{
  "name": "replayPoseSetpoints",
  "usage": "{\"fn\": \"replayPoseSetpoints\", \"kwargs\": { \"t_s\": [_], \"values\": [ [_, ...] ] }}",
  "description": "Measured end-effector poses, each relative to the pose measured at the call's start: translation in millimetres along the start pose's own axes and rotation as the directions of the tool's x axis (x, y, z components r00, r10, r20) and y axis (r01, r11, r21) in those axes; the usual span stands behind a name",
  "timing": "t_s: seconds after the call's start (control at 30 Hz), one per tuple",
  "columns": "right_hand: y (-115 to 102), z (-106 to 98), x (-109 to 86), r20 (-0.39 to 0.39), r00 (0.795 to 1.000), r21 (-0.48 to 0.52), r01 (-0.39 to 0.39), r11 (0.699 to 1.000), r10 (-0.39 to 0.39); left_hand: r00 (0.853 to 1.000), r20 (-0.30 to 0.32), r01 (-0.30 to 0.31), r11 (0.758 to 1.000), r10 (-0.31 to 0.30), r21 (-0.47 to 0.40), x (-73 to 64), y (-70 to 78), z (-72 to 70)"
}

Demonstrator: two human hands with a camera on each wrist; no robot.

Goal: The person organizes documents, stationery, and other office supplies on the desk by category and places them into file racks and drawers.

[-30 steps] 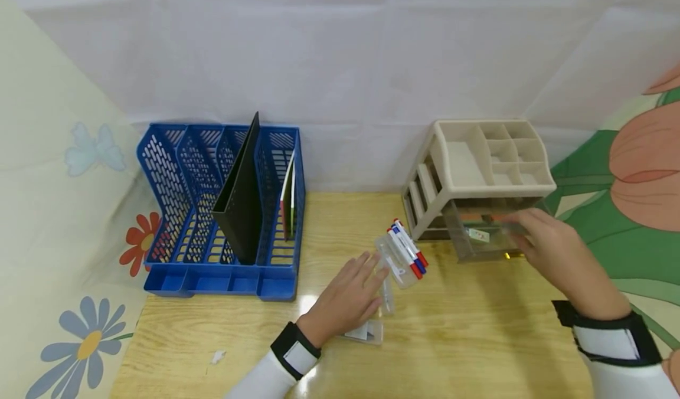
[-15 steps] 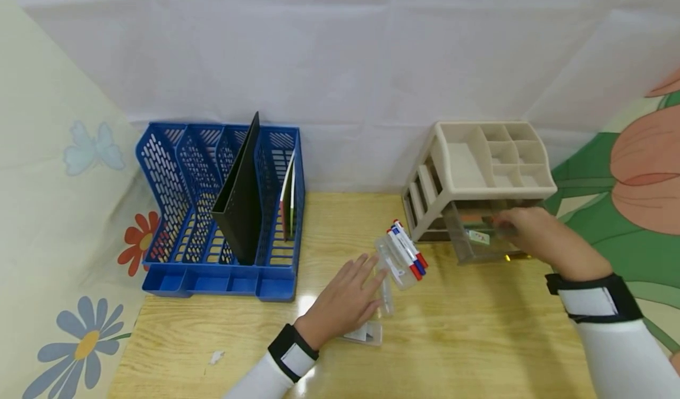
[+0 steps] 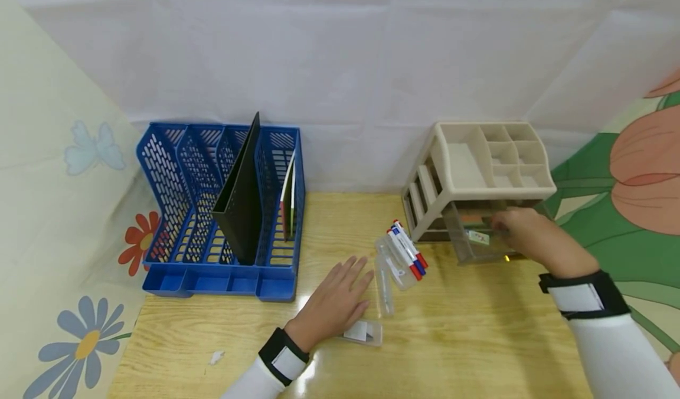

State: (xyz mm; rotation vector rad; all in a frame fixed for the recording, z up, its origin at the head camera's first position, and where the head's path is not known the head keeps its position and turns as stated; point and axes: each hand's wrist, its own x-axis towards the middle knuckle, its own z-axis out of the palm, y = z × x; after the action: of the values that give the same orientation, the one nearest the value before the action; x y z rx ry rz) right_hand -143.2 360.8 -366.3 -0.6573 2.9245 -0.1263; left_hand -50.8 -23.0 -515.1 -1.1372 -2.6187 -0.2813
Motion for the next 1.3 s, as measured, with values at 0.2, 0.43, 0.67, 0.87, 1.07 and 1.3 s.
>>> {"fn": "replayPoseSetpoints", "kwargs": {
  "t_s": [0.2, 0.43, 0.67, 0.87, 1.07, 1.3],
  "values": [
    [0, 0, 1.7, 0.021, 1.0, -0.023, 0.002, 1.0, -0.002, 1.0, -0.01, 0.01, 1.0, -0.01, 0.0, -3.6, -0.4, -1.0],
    [1, -2, -1.8, 0.007, 1.0, -0.018, -0.008, 1.0, 0.008, 0.999, 0.008, 0.035, 0.999, -0.035, -0.002, -6.9, -5.9, -1.9],
    [-13, -8, -21.7, -0.244, 0.969, -0.028, -0.04, 0.999, 0.032, 0.998, -0.019, 0.066, 0.997, -0.067, -0.031, -10.6, -20.4, -16.6],
    [-29, -3, -39.0, -0.533, 0.843, 0.063, -0.045, 0.997, 0.072, 0.996, -0.075, 0.051, 0.999, -0.051, -0.001, -16.3, -31.7, -28.9],
    [-36, 10, -50.5, -0.732, 0.667, 0.166, -0.026, 0.986, 0.141, 0.994, -0.097, 0.042, 0.999, -0.043, -0.015, -25.8, -36.5, -32.4],
    [-42, 35, -63.6, -0.805, 0.453, 0.392, -0.078, 0.917, 0.383, 0.993, -0.116, -0.002, 1.0, 0.0, -0.019, -37.8, -40.3, -33.8]
  ]
}}
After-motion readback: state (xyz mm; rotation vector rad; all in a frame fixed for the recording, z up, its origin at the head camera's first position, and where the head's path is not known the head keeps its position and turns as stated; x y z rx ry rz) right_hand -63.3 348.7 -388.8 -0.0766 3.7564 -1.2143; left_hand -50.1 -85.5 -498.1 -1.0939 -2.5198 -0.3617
